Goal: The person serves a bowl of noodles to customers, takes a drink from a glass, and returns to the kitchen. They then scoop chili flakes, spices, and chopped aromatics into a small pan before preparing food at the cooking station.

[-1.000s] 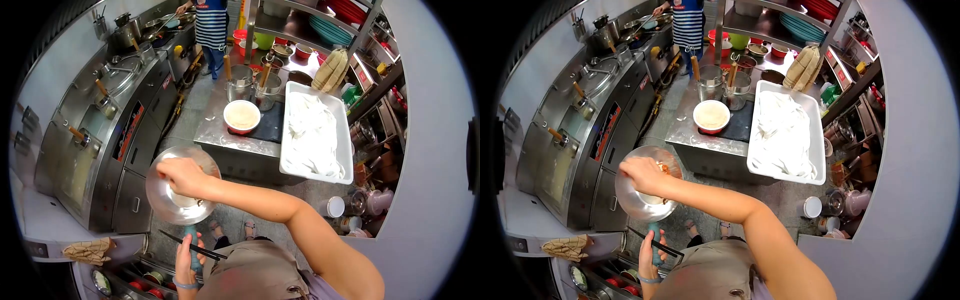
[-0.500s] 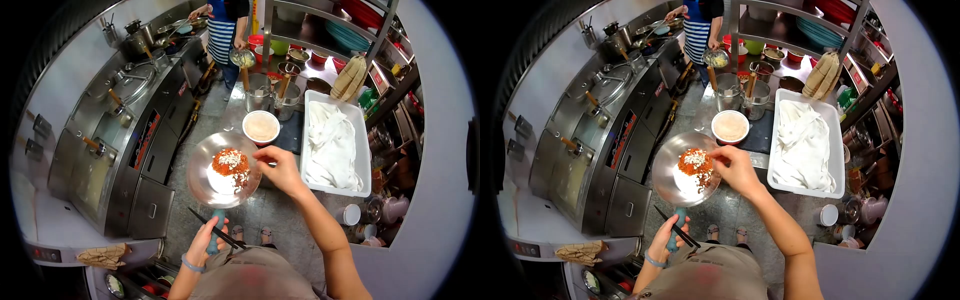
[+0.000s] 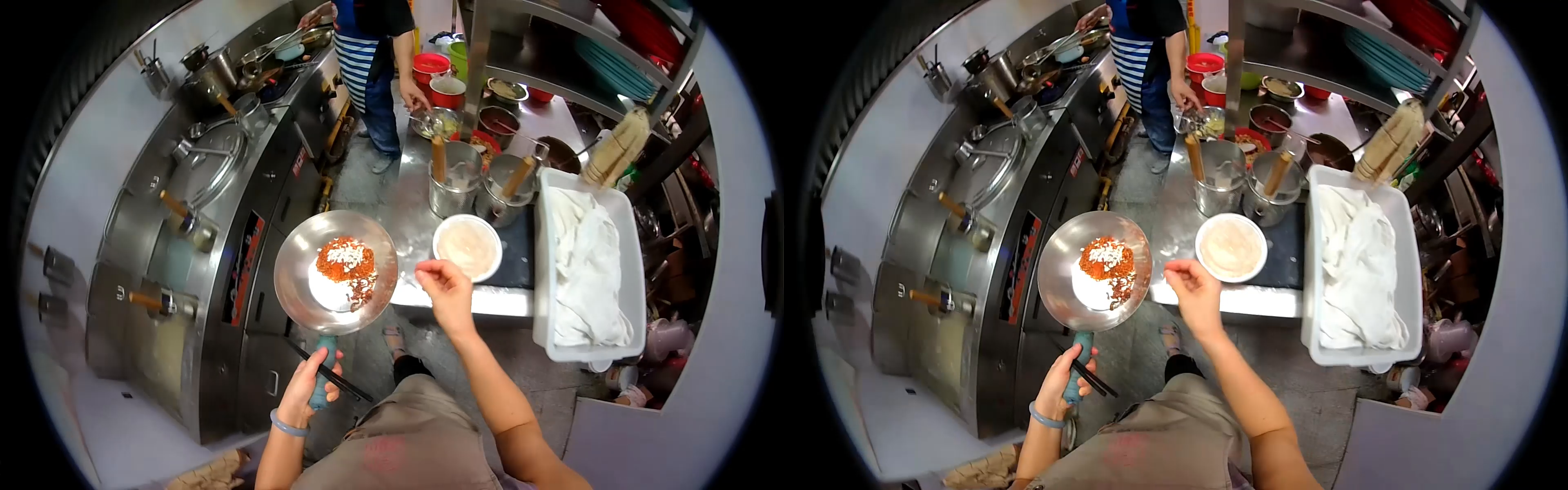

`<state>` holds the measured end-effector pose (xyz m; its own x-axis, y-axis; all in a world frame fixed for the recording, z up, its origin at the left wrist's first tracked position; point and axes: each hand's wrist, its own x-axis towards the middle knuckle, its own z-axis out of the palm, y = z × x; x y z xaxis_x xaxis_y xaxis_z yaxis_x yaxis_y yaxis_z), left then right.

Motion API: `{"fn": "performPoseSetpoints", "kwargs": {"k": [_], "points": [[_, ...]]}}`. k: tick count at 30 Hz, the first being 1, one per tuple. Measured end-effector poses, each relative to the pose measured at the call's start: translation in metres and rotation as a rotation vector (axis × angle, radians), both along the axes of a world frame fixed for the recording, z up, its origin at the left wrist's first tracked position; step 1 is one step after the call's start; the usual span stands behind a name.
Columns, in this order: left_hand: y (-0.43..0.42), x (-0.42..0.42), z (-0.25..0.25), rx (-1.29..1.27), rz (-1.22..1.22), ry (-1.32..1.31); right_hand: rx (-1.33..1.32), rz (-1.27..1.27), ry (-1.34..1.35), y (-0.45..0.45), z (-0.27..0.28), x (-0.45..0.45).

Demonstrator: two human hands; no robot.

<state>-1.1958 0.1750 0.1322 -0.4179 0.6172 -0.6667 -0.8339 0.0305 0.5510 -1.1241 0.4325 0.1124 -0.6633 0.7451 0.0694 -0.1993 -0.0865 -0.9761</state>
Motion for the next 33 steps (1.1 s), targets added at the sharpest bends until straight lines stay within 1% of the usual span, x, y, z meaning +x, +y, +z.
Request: {"fn": "performPoseSetpoints", "kwargs": {"k": [1,2,4,6,8,10,12,13,16,18,20,21,22,24,26,27,29,30,32,33], "points": [[0.006,-0.023,-0.008,0.009,-0.006,0.004,-0.018,0.0,0.019,-0.001,-0.013,-0.023],[0.013,-0.044,-0.016,0.007,-0.013,0.009,-0.052,0.016,-0.05,0.0,-0.019,-0.043],[0.029,-0.089,-0.031,0.015,-0.022,0.007,-0.12,-0.025,0.063,0.007,-0.029,-0.093],[0.046,-0.133,-0.04,0.02,-0.068,0.031,-0.178,-0.082,0.091,0.025,-0.045,-0.143],[0.063,-0.182,-0.045,0.011,-0.121,0.042,-0.233,-0.278,0.063,0.053,-0.054,-0.193],[0.081,-0.23,-0.053,0.084,-0.156,0.005,-0.248,-0.369,0.108,0.086,-0.07,-0.24],[0.099,-0.271,-0.058,0.07,-0.191,-0.026,-0.418,-0.475,0.163,0.117,-0.079,-0.277],[0.11,-0.291,-0.057,0.063,-0.217,-0.02,-0.435,-0.476,0.101,0.132,-0.087,-0.294],[0.141,-0.349,-0.065,0.064,-0.296,-0.02,-0.452,-0.492,0.146,0.18,-0.108,-0.34],[0.162,-0.392,-0.065,0.042,-0.366,0.005,-0.451,-0.529,0.114,0.217,-0.113,-0.379],[0.184,-0.435,-0.06,0.014,-0.451,0.017,-0.611,-0.455,0.223,0.254,-0.12,-0.408],[0.196,-0.454,-0.061,-0.025,-0.486,0.062,-0.72,-0.493,0.295,0.274,-0.125,-0.422],[0.204,-0.468,-0.062,-0.068,-0.514,0.097,-0.831,-0.529,0.357,0.29,-0.131,-0.434],[0.224,-0.498,-0.064,-0.091,-0.552,0.055,-1.02,-0.665,0.405,0.32,-0.137,-0.454],[0.247,-0.519,-0.063,-0.065,-0.583,0.043,-1.047,-0.717,0.508,0.335,-0.149,-0.462],[0.259,-0.528,-0.061,-0.078,-0.603,0.034,-1.055,-0.74,0.51,0.338,-0.155,-0.46],[0.286,-0.544,-0.058,-0.201,-0.642,0.078,-0.925,-0.73,0.43,0.336,-0.163,-0.45],[0.3,-0.549,-0.057,-0.212,-0.661,0.077,-0.934,-0.75,0.436,0.331,-0.155,-0.442],[0.327,-0.557,-0.057,-0.194,-0.746,0.148,-0.854,-0.852,0.114,0.313,-0.139,-0.415],[0.337,-0.562,-0.067,-0.197,-0.755,0.109,-0.784,-0.88,0.049,0.305,-0.14,-0.401]]}}
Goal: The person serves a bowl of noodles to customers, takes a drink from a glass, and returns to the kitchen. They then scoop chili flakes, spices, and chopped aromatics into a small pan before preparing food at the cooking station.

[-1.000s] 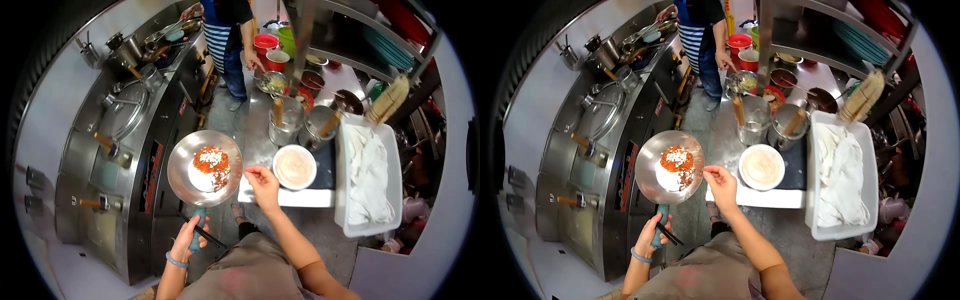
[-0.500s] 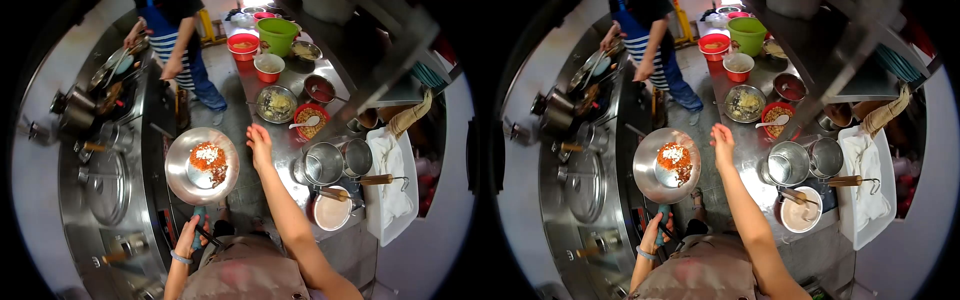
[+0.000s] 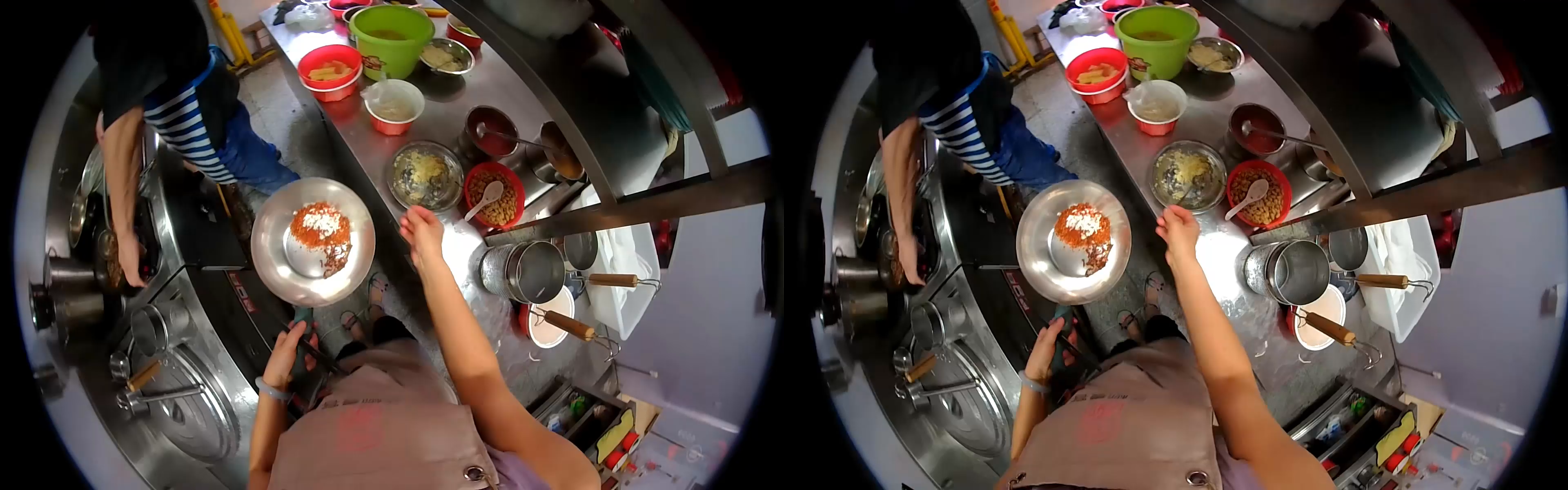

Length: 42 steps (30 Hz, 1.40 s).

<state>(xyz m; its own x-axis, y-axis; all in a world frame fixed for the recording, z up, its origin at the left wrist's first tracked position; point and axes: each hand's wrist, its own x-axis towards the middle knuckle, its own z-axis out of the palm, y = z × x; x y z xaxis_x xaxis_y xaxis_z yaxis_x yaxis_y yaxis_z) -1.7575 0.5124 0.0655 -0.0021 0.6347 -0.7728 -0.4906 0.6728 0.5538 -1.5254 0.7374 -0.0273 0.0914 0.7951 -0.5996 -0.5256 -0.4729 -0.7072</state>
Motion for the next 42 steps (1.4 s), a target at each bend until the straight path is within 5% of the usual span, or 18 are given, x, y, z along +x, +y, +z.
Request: {"fn": "performPoseSetpoints", "kwargs": {"k": [3,7,13,25,42], "points": [[0.037,-0.009,-0.017,0.006,-0.094,-0.034,0.022,-0.019,-0.297,-0.015,0.007,0.031],[0.075,-0.019,-0.022,0.004,-0.189,-0.043,-0.049,0.196,-0.365,-0.013,-0.028,0.059],[0.115,-0.029,-0.033,-0.078,-0.268,-0.072,0.14,0.32,-1.354,-0.014,0.023,0.048],[0.158,-0.062,-0.018,-0.123,-0.418,-0.065,0.028,0.107,-1.269,-0.003,0.029,0.026],[0.177,-0.081,-0.031,-0.168,-0.475,-0.132,0.147,0.146,-1.387,-0.003,0.032,0.012]]}}
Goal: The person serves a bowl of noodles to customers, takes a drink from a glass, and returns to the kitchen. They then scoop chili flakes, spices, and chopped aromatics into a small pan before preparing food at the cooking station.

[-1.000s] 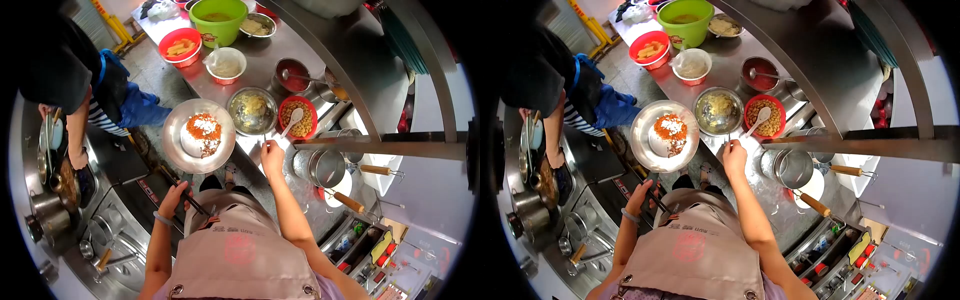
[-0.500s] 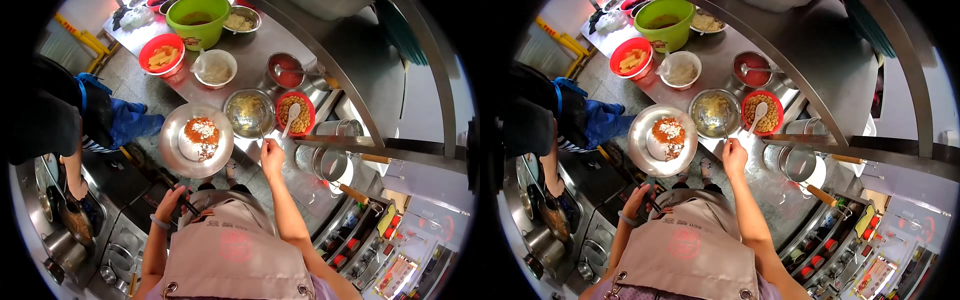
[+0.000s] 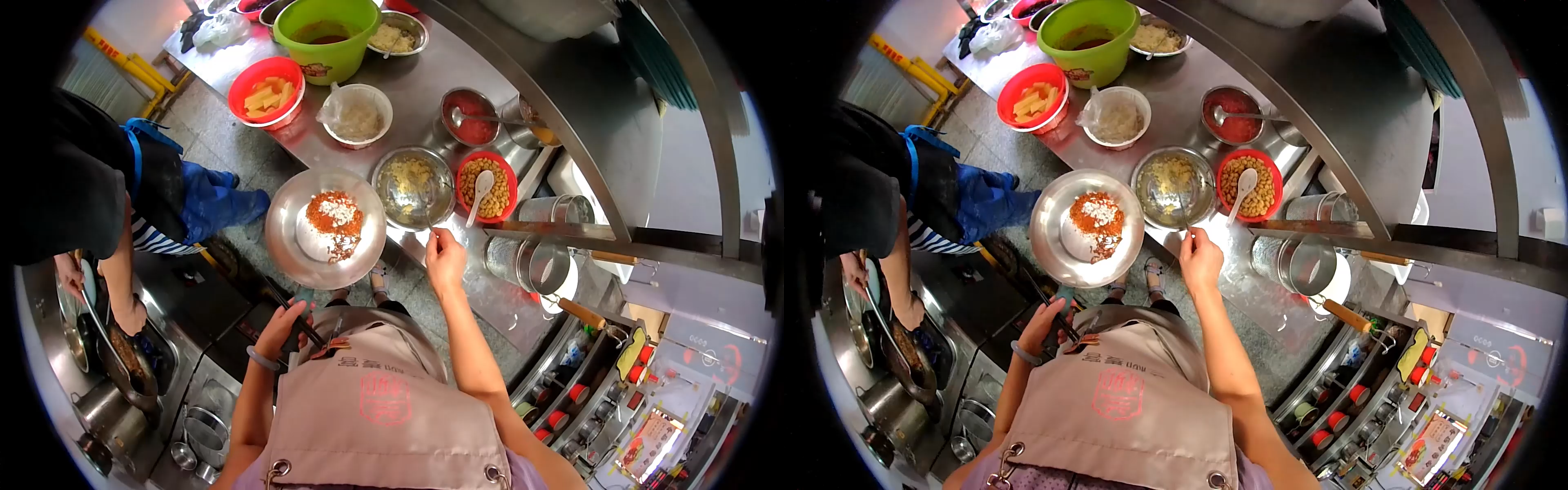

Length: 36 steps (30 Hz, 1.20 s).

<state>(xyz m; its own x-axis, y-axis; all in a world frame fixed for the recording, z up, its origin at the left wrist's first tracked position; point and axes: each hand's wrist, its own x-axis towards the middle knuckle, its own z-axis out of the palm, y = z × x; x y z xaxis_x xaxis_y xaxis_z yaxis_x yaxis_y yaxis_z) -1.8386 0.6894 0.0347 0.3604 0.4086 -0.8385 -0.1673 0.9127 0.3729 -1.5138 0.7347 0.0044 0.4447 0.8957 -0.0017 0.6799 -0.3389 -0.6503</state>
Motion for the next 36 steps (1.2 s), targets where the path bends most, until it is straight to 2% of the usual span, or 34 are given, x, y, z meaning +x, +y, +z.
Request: {"fn": "performPoseSetpoints", "kwargs": {"k": [4,8,10,11,13,14,16,20,25,36], "points": [[0.004,-0.002,0.006,0.006,-0.016,0.034,-0.041,-0.03,0.0,-0.011,0.008,0.005],[0.007,-0.003,0.006,0.003,-0.035,0.04,-0.013,-0.007,0.0,-0.008,-0.013,0.004],[0.008,-0.004,0.009,0.0,-0.034,0.043,-0.027,-0.13,0.421,-0.002,-0.031,0.002],[0.009,-0.003,0.01,0.002,-0.036,0.047,-0.026,-0.126,0.423,0.0,-0.039,0.001],[0.01,-0.002,0.011,0.007,-0.034,0.055,0.037,-0.226,0.833,0.003,-0.053,0.001],[0.01,-0.002,0.012,0.013,-0.038,0.049,0.036,-0.224,0.836,0.004,-0.047,0.001],[0.01,-0.001,0.013,0.021,-0.04,0.044,-0.153,-0.384,1.122,0.008,-0.028,0.005],[0.01,-0.001,0.014,-0.001,-0.04,0.053,-0.196,-0.452,1.197,0.003,-0.03,0.006],[0.009,-0.001,0.014,0.007,-0.05,0.09,-0.071,-0.365,1.032,-0.014,-0.037,0.014],[0.017,0.004,0.02,0.049,-0.076,0.065,-0.135,-0.417,1.093,-0.022,-0.034,0.029]]}}
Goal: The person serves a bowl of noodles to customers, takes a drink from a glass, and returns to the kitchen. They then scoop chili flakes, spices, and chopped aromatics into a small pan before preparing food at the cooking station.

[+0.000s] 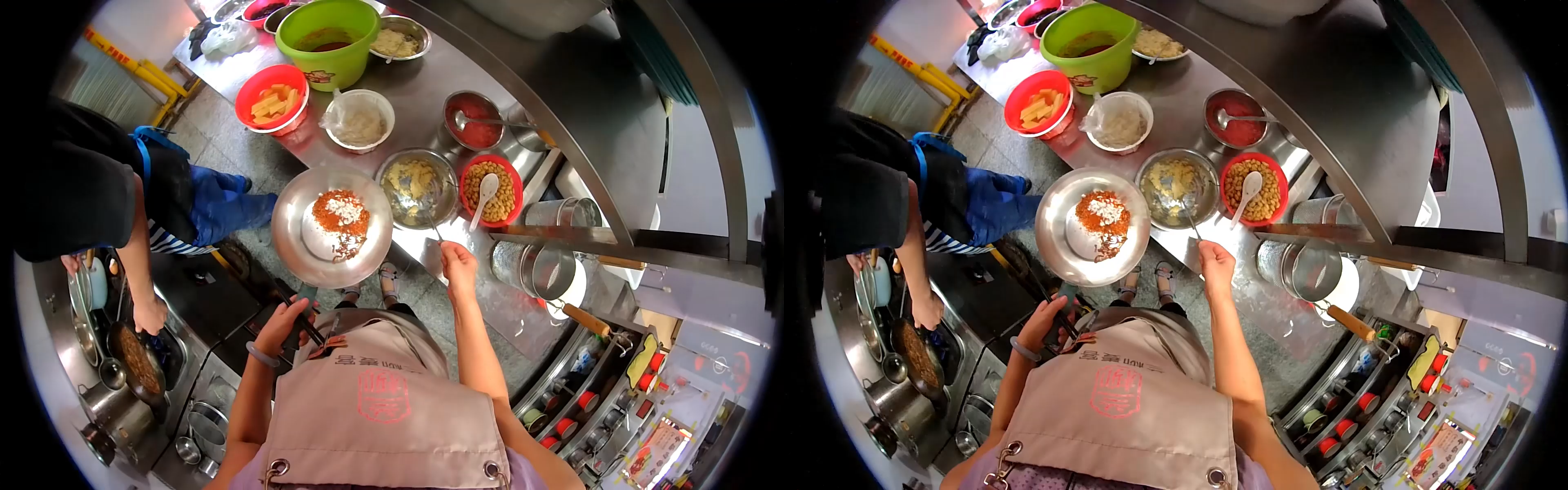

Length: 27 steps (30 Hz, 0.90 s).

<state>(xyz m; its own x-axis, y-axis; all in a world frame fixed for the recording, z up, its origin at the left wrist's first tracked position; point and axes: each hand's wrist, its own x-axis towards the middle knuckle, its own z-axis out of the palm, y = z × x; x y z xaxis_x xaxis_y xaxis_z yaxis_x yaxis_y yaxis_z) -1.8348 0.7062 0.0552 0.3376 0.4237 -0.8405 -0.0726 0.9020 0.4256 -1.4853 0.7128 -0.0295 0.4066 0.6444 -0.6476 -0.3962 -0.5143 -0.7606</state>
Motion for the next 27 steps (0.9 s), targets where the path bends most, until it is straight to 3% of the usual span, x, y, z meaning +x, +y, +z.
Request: {"fn": "performPoseSetpoints", "kwargs": {"k": [27], "points": [[-0.009,0.005,0.008,0.01,0.028,0.002,0.051,0.013,-0.073,0.001,0.003,0.01]]}}
